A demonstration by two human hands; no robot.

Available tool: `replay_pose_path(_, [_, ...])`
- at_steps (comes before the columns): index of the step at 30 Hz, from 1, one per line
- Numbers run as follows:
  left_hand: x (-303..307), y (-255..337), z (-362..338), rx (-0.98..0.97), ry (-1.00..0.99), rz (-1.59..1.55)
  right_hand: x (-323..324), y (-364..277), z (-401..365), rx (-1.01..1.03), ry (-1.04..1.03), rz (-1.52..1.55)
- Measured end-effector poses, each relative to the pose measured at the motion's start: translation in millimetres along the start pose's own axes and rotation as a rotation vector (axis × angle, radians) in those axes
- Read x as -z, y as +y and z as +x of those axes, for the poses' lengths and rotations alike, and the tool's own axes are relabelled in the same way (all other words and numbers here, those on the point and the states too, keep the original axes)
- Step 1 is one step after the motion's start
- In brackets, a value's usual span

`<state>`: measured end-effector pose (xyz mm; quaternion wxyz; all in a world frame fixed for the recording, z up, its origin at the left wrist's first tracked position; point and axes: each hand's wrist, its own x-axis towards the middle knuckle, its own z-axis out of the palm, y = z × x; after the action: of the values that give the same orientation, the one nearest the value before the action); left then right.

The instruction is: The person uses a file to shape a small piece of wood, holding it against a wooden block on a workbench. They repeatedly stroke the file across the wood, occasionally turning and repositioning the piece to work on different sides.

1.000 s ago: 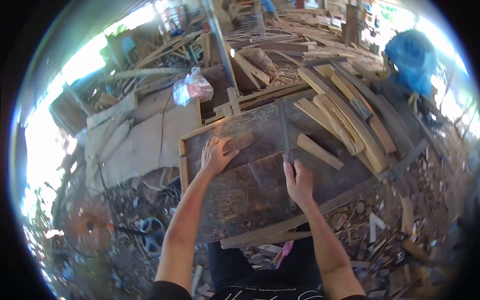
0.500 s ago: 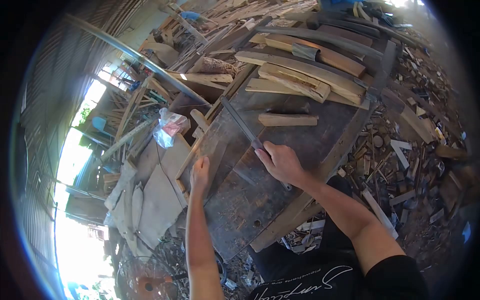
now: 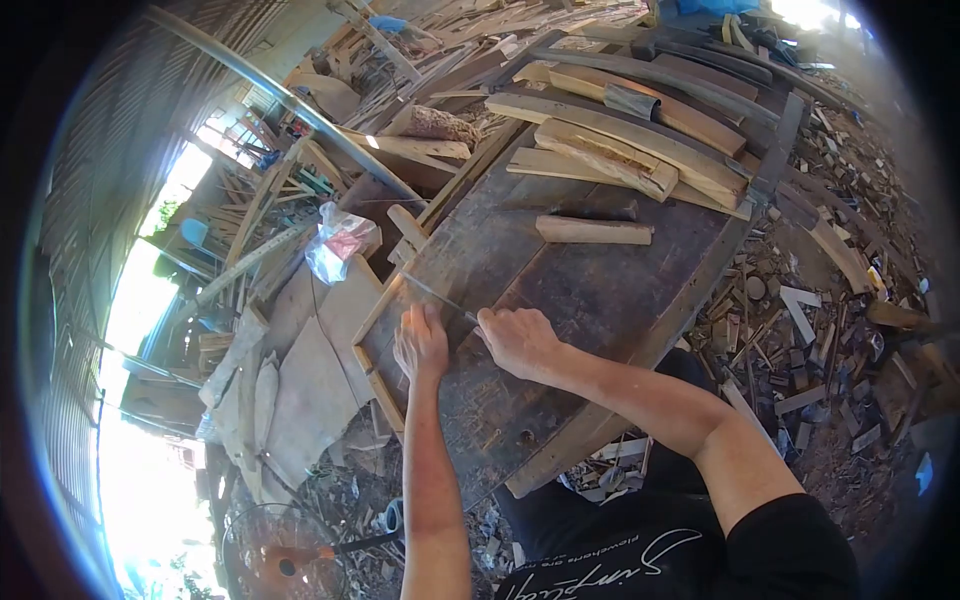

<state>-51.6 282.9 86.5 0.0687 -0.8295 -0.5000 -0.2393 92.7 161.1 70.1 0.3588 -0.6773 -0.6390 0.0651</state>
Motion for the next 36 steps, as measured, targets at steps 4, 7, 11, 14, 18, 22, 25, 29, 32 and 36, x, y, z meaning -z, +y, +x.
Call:
replay_pose_path(4, [0.4, -2.7, 3.2, 0.015, -0.044, -0.046, -4.9, -2.9, 0.4, -0.006, -0.004, -0.045])
replay_pose_path(7, [-2.5, -6.5, 6.7, 0.031, -0.06, -0.042, -4.6, -6.5, -1.1, -0.001, -0.018, -0.068])
replay_pose_path(11, [-4.1, -10.5, 10.5, 0.054, -0.093, -0.03, -7.6, -10.8, -4.8, 0.031, 0.027, -0.161])
replay_pose_path(14, [-4.7, -11.9, 10.5, 0.043, -0.087, -0.04, -3.9, -21.5, -6.1, 0.013, 0.044, -0.236])
replay_pose_path(18, [-7.6, -12.9, 8.7, 0.003, -0.053, -0.043, -16.1, -32.0, 8.6, 0.104, 0.124, -0.275])
replay_pose_path(22, [-6.9, -12.4, 7.8, -0.023, -0.03, -0.047, -29.0, -27.6, 38.5, 0.119, 0.13, -0.291])
replay_pose_path(25, [-7.4, -11.2, 8.2, 0.002, -0.026, -0.019, -27.0, -27.2, 23.6, 0.106, 0.169, -0.219])
replay_pose_path(29, [-9.2, -11.4, 8.3, -0.015, -0.021, -0.021, -4.4, -43.1, 7.6, 0.012, -0.033, -0.336])
replay_pose_path(32, [-5.7, -12.0, 8.8, -0.011, -0.03, -0.016, -31.0, -34.9, 26.3, 0.148, 0.059, -0.41])
replay_pose_path(36, [-7.4, -13.7, 8.4, 0.043, -0.1, 0.046, -41.0, -31.6, 40.0, 0.11, 0.182, -0.313])
